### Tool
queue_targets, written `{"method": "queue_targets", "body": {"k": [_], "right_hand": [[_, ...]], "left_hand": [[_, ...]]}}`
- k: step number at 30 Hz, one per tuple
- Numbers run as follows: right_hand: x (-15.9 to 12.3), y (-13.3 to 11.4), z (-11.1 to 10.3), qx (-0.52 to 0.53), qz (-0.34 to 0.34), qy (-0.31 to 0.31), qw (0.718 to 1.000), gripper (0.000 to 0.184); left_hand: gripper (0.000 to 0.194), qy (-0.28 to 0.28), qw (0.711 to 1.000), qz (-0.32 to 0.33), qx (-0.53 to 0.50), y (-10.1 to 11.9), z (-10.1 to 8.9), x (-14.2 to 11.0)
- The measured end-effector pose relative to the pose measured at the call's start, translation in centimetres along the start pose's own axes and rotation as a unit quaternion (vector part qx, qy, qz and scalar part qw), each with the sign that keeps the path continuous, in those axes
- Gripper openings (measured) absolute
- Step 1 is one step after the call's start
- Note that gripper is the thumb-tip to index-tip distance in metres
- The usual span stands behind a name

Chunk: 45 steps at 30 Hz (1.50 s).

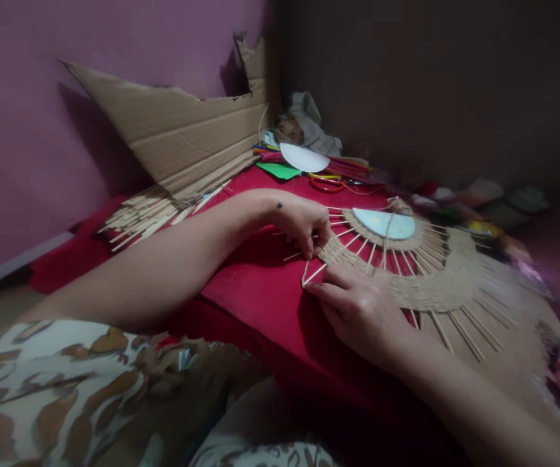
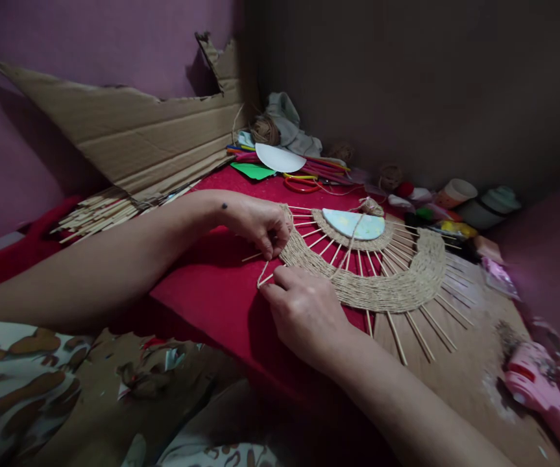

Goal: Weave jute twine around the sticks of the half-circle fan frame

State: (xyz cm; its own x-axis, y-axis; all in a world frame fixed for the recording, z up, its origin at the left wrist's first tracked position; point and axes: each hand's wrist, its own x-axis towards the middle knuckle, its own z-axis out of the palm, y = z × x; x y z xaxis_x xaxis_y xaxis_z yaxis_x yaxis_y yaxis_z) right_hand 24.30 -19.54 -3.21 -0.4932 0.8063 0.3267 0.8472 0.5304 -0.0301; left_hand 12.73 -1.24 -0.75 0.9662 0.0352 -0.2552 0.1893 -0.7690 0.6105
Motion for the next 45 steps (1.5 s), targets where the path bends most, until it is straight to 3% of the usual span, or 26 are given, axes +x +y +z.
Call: {"method": "queue_targets", "body": {"k": [7, 12, 15, 17, 22, 25, 29, 34, 43, 45], "right_hand": [[-0.1, -0.4, -0.1, -0.017, -0.025, -0.001, 1.0, 0.026], [-0.3, -1.3, -0.2, -0.111, -0.098, -0.029, 0.989, 0.029], [-0.1, -1.5, -0.3, -0.106, -0.122, -0.042, 0.986, 0.029], [0.1, -1.1, -0.4, -0.062, -0.092, -0.035, 0.993, 0.026], [0.3, 0.4, -0.1, 0.088, 0.066, -0.037, 0.993, 0.022], [0.5, 0.8, 0.1, 0.075, 0.107, -0.026, 0.991, 0.022], [1.4, 0.3, -0.6, -0.05, 0.028, -0.113, 0.992, 0.021], [2.4, -0.6, -1.5, -0.185, -0.104, -0.182, 0.96, 0.025], [1.8, -0.3, -0.7, -0.225, -0.082, -0.153, 0.959, 0.026], [1.9, -0.2, -0.8, -0.215, -0.073, -0.158, 0.961, 0.023]], "left_hand": [[0.004, -0.007, 1.0, 0.005, 0.01, 0.2, 0.0, -0.2], [0.003, 0.006, 0.999, 0.008, 0.037, 0.1, -0.1, -0.1], [0.007, 0.012, 0.999, 0.008, 0.045, -0.1, -0.1, 0.0], [0.007, 0.011, 0.999, 0.006, 0.045, 0.0, -0.1, 0.0], [0.008, 0.004, 0.999, 0.004, 0.043, 0.4, -0.1, -0.2], [0.008, 0.003, 0.999, 0.003, 0.044, 0.4, -0.1, -0.3], [0.009, 0.008, 0.999, -0.001, 0.036, 0.3, -0.1, -0.1], [0.012, 0.022, 0.999, 0.009, 0.04, 0.2, 0.0, 0.1], [0.013, 0.025, 0.999, 0.004, 0.038, -0.3, -0.1, -0.1], [0.014, 0.048, 0.998, 0.0, 0.048, -0.6, -0.1, -0.1]]}}
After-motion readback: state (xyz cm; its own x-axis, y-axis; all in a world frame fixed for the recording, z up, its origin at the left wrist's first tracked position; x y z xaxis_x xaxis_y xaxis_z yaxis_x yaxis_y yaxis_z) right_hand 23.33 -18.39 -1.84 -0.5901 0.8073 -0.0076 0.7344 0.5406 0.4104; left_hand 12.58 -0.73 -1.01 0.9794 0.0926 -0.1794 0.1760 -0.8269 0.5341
